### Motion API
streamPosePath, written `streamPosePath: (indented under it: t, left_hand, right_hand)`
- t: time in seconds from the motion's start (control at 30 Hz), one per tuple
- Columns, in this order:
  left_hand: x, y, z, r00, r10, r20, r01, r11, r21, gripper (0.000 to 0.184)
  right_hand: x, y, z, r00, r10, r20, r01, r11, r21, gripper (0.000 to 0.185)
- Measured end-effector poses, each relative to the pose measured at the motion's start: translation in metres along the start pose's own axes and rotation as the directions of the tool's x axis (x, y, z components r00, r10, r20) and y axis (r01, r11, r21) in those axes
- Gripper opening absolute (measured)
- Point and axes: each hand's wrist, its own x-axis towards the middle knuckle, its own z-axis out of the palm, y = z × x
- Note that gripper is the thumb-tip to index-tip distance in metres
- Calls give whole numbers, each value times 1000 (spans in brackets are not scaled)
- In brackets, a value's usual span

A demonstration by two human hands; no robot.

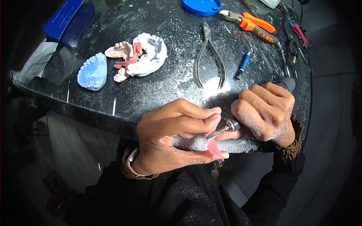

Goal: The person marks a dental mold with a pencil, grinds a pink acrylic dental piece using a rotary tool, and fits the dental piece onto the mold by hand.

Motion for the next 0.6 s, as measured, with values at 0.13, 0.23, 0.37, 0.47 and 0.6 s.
streamPosePath:
  t: [0.13,0.23,0.37,0.47,0.6]
  left_hand:
    - [0,-7,-2,992,118,48,-125,978,166,56]
    - [0,-10,1,989,150,9,-150,978,146,56]
    - [-1,-11,0,988,150,25,-152,970,190,57]
    - [0,-7,-1,990,137,36,-141,969,203,57]
    - [-1,-10,1,990,139,7,-139,977,162,56]
  right_hand:
    - [0,1,1,999,4,-39,-3,1000,9,48]
    - [0,0,0,999,38,-8,-38,999,15,48]
    - [-3,0,3,999,19,-27,-18,1000,12,48]
    - [-5,2,2,999,-18,-30,19,1000,4,47]
    - [1,-2,-1,999,33,-16,-33,999,-22,46]
